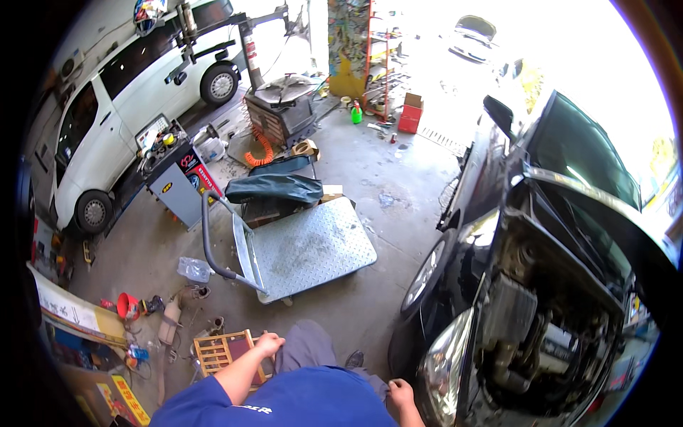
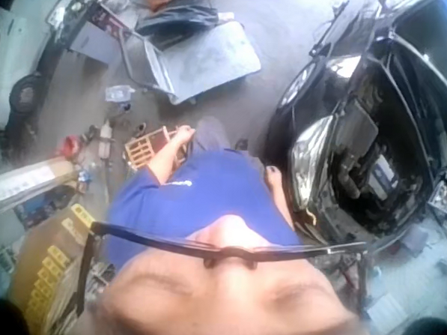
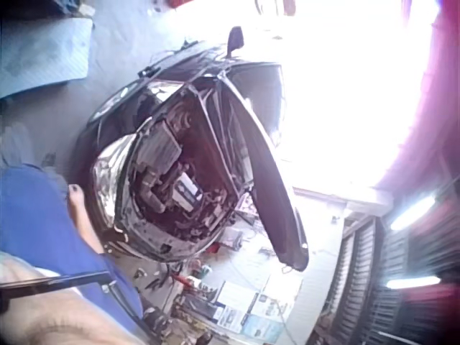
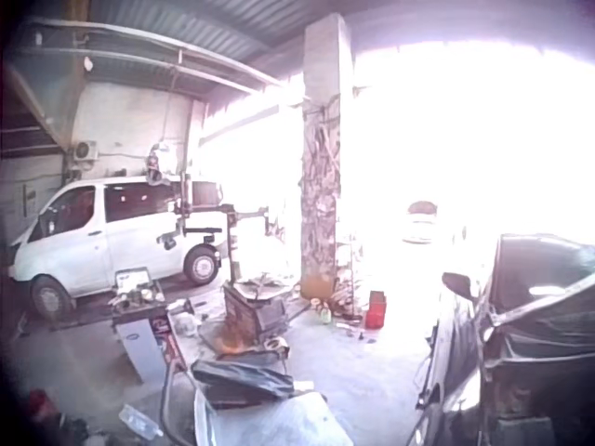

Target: The person carries a black seat cushion to a silver van with its front bumper removed. They pick up a cordless drill and use it to remove bolts from the wheel well area while kneeling on the ground.

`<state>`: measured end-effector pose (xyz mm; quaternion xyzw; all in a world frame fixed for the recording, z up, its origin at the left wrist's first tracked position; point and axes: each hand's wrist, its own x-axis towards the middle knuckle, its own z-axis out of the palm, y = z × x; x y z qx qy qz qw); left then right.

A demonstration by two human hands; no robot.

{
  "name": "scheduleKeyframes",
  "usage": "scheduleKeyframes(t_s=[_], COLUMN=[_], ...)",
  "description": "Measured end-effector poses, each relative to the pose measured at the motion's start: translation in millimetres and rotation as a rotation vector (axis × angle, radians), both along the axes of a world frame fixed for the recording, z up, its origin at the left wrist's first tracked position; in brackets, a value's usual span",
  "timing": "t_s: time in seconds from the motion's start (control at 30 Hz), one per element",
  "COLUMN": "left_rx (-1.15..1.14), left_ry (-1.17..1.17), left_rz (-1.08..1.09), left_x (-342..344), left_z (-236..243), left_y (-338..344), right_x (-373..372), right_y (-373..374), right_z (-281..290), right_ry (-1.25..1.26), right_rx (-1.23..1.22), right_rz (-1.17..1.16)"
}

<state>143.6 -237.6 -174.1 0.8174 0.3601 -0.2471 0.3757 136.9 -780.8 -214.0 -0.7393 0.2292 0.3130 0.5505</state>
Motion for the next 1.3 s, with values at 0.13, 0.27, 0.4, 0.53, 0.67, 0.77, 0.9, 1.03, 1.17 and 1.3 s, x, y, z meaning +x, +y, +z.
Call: scheduleKeyframes(t_s=[0.13,0.27,0.4,0.53,0.67,0.77,0.9,1.03,1.17,1.3], left_rx=[-0.134,-0.234,-0.292,-0.413,-0.460,-0.537,-0.536,-0.692,-0.691,-0.726], left_ry=[-0.114,-0.197,-0.187,-0.121,-0.077,-0.024,-0.169,-0.455,-0.824,-1.215], left_rz=[0.263,0.458,0.622,0.780,1.015,1.209,1.426,1.491,1.416,1.137], left_x=[117,268,479,660,774,814,857,904,991,1071], left_z=[-33,-89,-154,-245,-326,-391,-420,-393,-266,-60], left_y=[24,92,165,246,294,325,353,386,434,420], right_x=[183,303,366,450,553,622,651,682,726,780], right_y=[26,79,69,136,196,225,222,208,203,176], right_z=[65,83,11,50,75,82,87,95,107,98], right_ry=[0.086,0.153,0.138,0.387,0.457,0.484,0.473,0.420,0.503,0.264], right_rx=[0.106,0.012,-0.199,-0.220,-0.234,-0.273,-0.295,-0.307,-0.270,-0.404], right_rz=[0.043,0.104,0.253,0.150,0.000,0.049,0.123,0.212,0.149,0.369])
